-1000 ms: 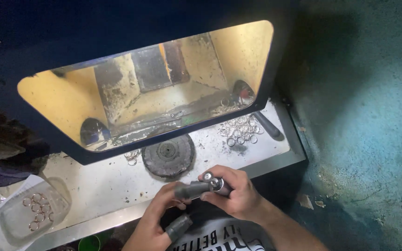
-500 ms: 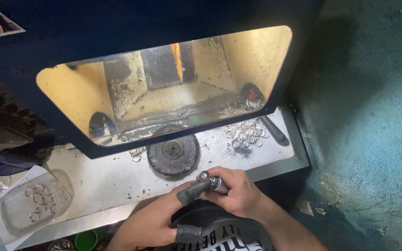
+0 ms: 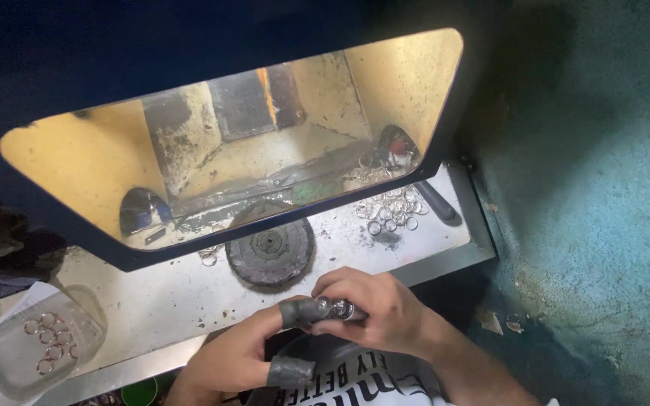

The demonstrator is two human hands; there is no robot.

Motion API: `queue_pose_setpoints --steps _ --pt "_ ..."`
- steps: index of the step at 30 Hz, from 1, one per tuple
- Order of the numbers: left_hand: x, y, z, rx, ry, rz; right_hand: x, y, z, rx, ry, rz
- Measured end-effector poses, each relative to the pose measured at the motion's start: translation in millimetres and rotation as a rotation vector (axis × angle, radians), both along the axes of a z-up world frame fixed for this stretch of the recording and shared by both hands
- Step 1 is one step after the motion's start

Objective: Polishing small metal rings using a handheld rotary tool at a jewelry workbench.

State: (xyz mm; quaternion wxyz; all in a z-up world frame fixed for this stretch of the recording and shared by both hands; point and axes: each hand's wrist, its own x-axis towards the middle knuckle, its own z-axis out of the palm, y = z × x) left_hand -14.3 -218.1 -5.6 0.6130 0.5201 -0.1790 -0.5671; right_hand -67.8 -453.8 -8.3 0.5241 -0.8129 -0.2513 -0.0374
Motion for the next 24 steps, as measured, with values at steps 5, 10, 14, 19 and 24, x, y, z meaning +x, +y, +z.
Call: queue_pose_setpoints --steps 5,10,14,19,24 --pt "8.8 -8.9 14.2 -0.031 -0.389 -0.097 1.3 -1.0 -0.9 0.036 0.117 -0.027" --pt "1.1 -2.1 9.6 0.196 -0.666 0.033 -6.5 -19.2 -16.1 -0.057 0.162 -0.159" --pt "-3.5 7.9 -12.6 0.221 -0.712 0.415 2.2 -42.9 -12.1 -0.537 0.446 -0.59" --pt "-3.5 8.1 -37.4 0.214 -0.955 0.618 30.4 -48.3 -13.4 -0.824 0.37 -0.655" --pt "-3.2 9.0 -40.7 0.201 -1.036 0.645 48.5 -48.1 -32.7 -1.017 0.195 -0.588"
